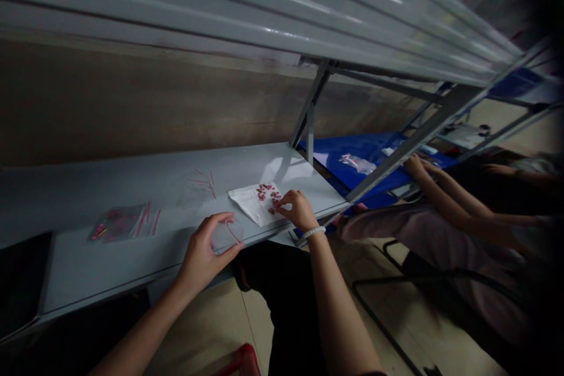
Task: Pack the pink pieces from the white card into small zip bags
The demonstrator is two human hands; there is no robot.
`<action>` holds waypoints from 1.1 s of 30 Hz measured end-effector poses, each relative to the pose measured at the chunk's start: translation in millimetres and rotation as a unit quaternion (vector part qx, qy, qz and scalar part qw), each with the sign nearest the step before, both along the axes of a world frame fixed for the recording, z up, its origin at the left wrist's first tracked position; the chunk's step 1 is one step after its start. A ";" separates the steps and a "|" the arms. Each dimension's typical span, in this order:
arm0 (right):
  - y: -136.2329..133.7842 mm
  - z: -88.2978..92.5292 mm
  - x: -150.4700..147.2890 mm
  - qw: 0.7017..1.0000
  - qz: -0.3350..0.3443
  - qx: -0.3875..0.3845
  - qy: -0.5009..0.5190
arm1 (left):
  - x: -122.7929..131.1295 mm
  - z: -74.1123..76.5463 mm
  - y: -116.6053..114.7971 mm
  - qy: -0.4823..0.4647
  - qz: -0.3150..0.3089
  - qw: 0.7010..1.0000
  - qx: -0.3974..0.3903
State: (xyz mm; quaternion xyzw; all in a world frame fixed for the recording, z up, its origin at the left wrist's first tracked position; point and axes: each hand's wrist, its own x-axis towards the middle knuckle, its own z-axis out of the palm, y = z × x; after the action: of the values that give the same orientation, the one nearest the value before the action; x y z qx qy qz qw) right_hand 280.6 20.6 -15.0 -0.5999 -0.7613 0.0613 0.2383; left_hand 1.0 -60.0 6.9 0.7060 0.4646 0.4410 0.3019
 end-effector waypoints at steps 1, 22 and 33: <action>0.8 0.2 -1.3 1.000 0.004 -0.008 -0.002 | 0.0 0.3 -0.1 0.001 0.001 1.000 -0.002; -2.4 8.0 -11.8 0.994 -0.067 -0.069 0.052 | -0.7 -0.7 1.6 0.006 -0.001 1.000 0.016; -50.2 72.5 -90.7 0.925 0.230 -0.008 0.304 | 1.9 0.2 1.6 0.000 -0.006 1.000 0.022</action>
State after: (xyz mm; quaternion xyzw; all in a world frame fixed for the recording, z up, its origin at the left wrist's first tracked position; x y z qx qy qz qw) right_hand 189.9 -29.6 57.5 -0.3631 -0.7687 0.2999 0.4329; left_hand 2.8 -58.3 7.2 0.7149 0.4509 0.4493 0.2892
